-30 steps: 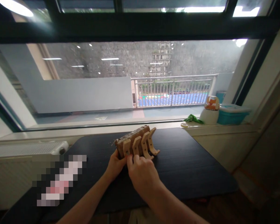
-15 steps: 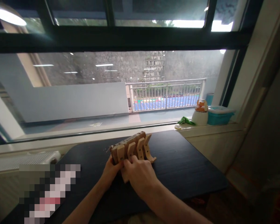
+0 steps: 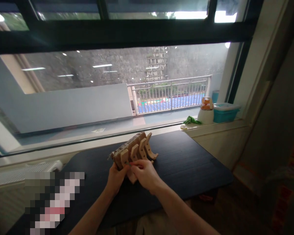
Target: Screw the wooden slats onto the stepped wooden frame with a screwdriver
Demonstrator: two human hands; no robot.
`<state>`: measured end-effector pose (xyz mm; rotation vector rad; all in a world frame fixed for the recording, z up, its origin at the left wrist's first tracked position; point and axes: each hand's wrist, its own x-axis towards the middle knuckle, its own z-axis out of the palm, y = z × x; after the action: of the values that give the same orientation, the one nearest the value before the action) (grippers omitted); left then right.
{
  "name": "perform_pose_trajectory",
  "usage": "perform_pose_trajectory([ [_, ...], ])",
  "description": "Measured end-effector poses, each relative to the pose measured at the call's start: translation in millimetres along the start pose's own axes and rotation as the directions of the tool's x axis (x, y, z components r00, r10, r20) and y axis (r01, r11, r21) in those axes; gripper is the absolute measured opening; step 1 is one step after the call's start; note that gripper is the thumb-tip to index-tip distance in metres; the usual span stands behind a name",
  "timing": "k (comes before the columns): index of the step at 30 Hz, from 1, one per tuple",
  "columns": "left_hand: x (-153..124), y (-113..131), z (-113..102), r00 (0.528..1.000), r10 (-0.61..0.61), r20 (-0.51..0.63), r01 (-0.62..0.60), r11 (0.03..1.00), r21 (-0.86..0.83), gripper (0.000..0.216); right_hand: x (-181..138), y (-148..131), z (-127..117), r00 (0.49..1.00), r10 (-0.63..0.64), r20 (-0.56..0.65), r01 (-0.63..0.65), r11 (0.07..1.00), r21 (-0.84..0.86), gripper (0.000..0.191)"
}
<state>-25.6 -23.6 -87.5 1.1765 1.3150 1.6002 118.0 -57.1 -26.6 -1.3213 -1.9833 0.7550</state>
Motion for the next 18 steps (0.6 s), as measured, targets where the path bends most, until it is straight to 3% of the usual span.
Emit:
perform_pose_trajectory([
  [5, -0.7, 4.4, 1.7, 0.998, 0.045, -0.041, -0.046, 0.999, -0.009, 0.039, 11.8, 15.7, -6.7, 0.999, 0.047, -0.020, -0.045, 0.995, 0.083, 0.024],
  [8, -2.8, 5.4, 2.7, 0.997, 0.057, -0.044, -0.058, 0.998, -0.033, 0.039, 5.0, 20.2, -15.0, 1.000, -0.026, -0.016, 0.028, 0.996, 0.086, 0.029],
  [12, -5.1, 5.8, 0.9, 0.997, 0.073, -0.028, -0.075, 0.995, -0.064, 0.048, -10.3, 13.6, -23.9, 0.982, -0.154, -0.106, 0.161, 0.985, 0.058, 0.019],
  [14, -4.8, 7.0, -0.4, 0.996, 0.084, -0.010, -0.084, 0.994, -0.075, 0.057, -16.1, 7.3, -28.5, 0.963, -0.235, -0.132, 0.232, 0.972, -0.036, 0.022],
  [18, -0.1, 9.1, -0.6, 0.996, 0.083, 0.029, -0.081, 0.995, -0.063, 0.063, -23.4, -1.4, -35.9, 0.946, -0.320, -0.056, 0.273, 0.877, -0.395, 0.020],
])
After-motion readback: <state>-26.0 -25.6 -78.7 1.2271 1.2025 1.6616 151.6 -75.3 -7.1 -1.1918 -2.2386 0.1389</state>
